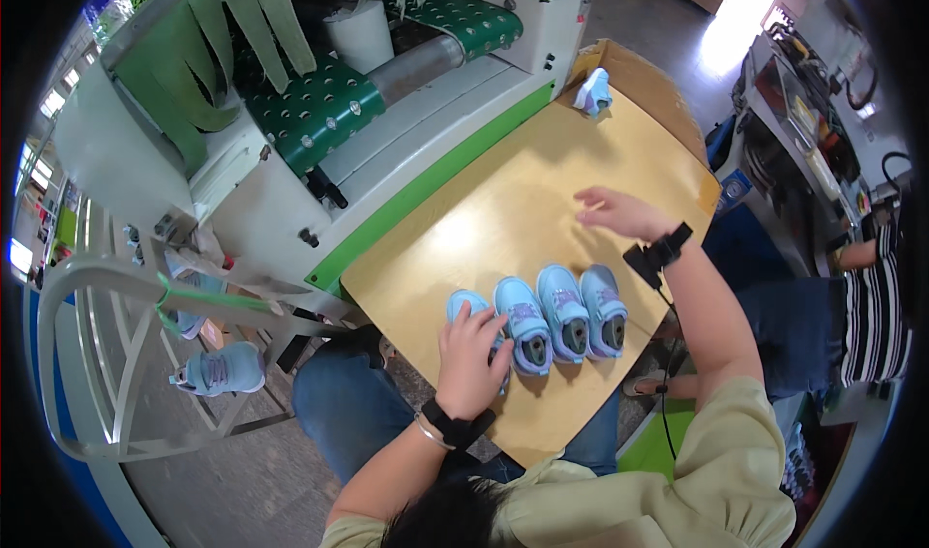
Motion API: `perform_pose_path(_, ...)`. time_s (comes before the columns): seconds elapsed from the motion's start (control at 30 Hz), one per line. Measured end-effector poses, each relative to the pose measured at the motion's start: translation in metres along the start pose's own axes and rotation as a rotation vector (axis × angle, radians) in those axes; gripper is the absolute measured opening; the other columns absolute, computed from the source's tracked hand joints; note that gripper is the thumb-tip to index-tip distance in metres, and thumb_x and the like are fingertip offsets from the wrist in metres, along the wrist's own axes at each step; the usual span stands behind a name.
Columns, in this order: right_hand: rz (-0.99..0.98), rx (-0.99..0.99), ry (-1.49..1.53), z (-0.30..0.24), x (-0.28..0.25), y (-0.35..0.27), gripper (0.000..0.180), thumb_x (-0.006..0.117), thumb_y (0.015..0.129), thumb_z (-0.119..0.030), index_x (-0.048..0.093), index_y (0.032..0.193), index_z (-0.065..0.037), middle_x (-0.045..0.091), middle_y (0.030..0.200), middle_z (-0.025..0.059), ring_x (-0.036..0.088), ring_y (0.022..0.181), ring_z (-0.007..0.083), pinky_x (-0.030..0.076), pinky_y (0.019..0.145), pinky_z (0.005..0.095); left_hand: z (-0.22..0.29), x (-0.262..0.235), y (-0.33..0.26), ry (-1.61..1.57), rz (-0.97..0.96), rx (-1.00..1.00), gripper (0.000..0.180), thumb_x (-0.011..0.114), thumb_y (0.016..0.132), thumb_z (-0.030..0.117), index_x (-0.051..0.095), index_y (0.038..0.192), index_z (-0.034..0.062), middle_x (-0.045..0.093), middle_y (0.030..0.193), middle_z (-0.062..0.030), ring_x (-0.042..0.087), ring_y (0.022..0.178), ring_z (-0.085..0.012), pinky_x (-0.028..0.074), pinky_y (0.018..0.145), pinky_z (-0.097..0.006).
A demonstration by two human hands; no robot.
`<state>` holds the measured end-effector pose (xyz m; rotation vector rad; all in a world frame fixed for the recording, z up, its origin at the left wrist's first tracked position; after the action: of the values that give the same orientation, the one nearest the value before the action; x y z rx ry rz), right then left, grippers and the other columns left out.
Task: The person takes light blue and purple children's shoes from a conveyor belt and arranges them in neat rows on a wooden table. The person handles the shoes one by one, placing them side-by-side to form organized lines.
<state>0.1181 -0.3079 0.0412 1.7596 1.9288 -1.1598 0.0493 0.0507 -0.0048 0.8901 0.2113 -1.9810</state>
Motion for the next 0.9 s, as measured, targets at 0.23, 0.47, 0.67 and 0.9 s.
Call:
perform_pose_path(0.23,0.481,0.224,-0.505,0.032,-0.062,0.181,0.081,0.07,0.089,-0.052,0.037,0.157,-0.021,0.033,0.158,0.0297,0.039,0.145,0.0418,0.03,0.12,0.0526,-0.003,-0.007,0.007,-0.023,-0.09,-0.096,0.038,0.07,0.091,0.021,0.067,0.128,0.0144,0.062,0.134,-0.008,0.041,0.14,-0.0423,0.028,0.112,-0.053)
perform_pose_path(0.47,0.653,0.234,-0.428,0.085,-0.079,0.264,0.061,0.068,0.091,-0.047,0.049,0.144,-0.023,0.029,0.156,0.0275,0.034,0.143,0.0449,0.031,0.117,0.0486,-0.005,-0.01,0.009,-0.112,-0.2,-0.181,0.036,0.068,0.094,0.024,0.067,0.129,0.0169,0.059,0.138,-0.0058,0.036,0.145,-0.0391,0.023,0.114,-0.054)
perform_pose_path(0.67,0.885,-0.211,-0.344,0.12,-0.05,0.222,0.024,0.066,0.084,-0.001,0.058,0.105,-0.01,0.05,0.126,0.0249,0.057,0.109,0.0472,0.049,0.097,0.0485,-0.006,-0.008,0.009,-0.108,-0.187,-0.177,0.036,0.067,0.094,0.025,0.067,0.129,0.0169,0.059,0.137,-0.0055,0.035,0.145,-0.0385,0.022,0.114,-0.055)
perform_pose_path(0.9,0.535,-0.24,-0.008,0.099,0.017,0.003,0.027,0.064,0.086,0.011,0.049,0.101,-0.005,0.041,0.142,0.0249,0.047,0.134,0.042,0.047,0.099,0.0401,-0.008,-0.001,0.004,-0.085,-0.104,-0.136,0.036,0.069,0.091,0.025,0.068,0.126,0.0171,0.061,0.135,-0.007,0.038,0.144,-0.0398,0.024,0.114,-0.053)
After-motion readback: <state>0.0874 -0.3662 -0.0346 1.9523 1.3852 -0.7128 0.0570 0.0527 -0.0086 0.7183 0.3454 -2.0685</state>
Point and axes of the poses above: each hand's wrist, its own y-axis towards the middle knuckle, its own x-axis out of the palm, z = x × y, the point moved 1 cm from there along y, towards the middle knuckle
